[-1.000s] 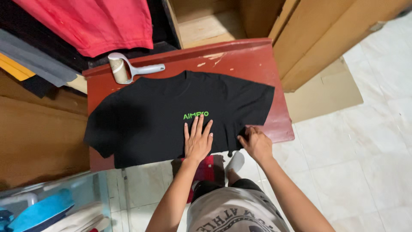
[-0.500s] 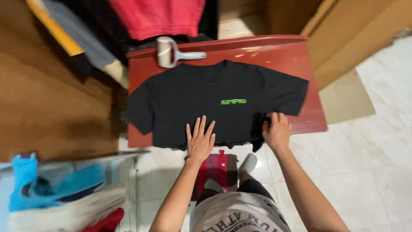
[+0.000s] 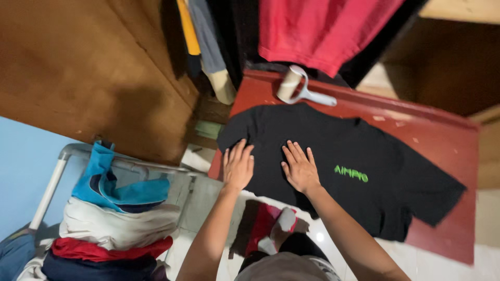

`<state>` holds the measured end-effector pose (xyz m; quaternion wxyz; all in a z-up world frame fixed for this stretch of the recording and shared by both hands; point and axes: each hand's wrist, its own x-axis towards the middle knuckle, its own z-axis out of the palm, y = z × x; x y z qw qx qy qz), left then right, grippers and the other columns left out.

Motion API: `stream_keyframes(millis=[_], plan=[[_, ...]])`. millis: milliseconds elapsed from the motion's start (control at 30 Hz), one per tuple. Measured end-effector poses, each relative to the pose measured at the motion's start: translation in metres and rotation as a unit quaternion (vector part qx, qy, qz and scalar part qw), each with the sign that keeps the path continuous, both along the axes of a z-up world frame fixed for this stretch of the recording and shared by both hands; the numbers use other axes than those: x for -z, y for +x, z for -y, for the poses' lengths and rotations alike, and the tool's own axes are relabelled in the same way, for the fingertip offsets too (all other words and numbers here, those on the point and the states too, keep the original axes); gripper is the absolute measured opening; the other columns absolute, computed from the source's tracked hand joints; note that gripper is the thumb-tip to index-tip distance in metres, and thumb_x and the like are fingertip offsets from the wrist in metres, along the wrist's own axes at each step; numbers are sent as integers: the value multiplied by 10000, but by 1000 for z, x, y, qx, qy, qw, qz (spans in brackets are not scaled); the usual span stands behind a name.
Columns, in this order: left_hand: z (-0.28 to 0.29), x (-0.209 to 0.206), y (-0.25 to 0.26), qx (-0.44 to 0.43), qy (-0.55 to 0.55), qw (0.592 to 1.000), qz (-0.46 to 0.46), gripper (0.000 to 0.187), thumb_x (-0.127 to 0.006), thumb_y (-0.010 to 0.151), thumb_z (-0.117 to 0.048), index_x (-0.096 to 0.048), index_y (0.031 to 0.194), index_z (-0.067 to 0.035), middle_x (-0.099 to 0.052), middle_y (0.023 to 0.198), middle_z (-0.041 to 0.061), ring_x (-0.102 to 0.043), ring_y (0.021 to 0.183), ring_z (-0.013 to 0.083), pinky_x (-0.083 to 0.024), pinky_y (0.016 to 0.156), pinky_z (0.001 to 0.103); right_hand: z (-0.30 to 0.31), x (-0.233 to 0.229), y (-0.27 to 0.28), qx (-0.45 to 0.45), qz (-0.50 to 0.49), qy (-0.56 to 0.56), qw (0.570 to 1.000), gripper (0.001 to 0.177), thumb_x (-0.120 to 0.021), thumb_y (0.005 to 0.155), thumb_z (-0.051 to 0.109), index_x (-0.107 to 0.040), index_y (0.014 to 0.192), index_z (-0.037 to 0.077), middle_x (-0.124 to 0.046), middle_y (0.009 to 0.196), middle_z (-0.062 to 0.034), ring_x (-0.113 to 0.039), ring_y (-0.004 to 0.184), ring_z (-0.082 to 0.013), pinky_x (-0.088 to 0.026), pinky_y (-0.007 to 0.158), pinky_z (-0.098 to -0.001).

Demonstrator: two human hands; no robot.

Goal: The person uses a lint roller to remove lint from a black t-shirt and a white t-shirt laid on a red table. After rolling each shirt, the person folds it, places it on a hanger, and hangs it in a wooden wardrobe.

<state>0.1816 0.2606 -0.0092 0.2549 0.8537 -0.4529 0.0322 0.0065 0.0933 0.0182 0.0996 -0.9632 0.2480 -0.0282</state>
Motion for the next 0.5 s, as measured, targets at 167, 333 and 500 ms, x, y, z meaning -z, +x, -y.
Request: stream_keyframes(millis=[167,333,500], plan=[[16,26,64,-141,-68,985,-68,479,-578,985,-260,-541,1428,-81,-472,1534,192,-455,1379,385,-373,1132,513,43,8,71,-33,8,-10,999,615,-420,1019,401,-348,1559,115,-268,1666,-52,-224,1537,-220,-158,1234,-473],[37,50,111,-258,35,915,-307,575,-684,924,-434,-592,1355,-65,-682,1216,274,-632,1149,455,-500,997,507,69,10,114,-35,15,-7,999,603,-402,1026,371,-348,1564,105,-275,1671,-49,-230,1543,-221,-166,1242,-456],[32,41,122,-267,-23,927,-261,526,-809,805,-430,-717,1098,-3,-723,1008,276,-714,982,425,-570,853,492,69,9,123,-27,29,-37,999,574,-353,1053,328,-350,1581,103,-298,1673,-43,-258,1537,-209,-171,1249,-453]])
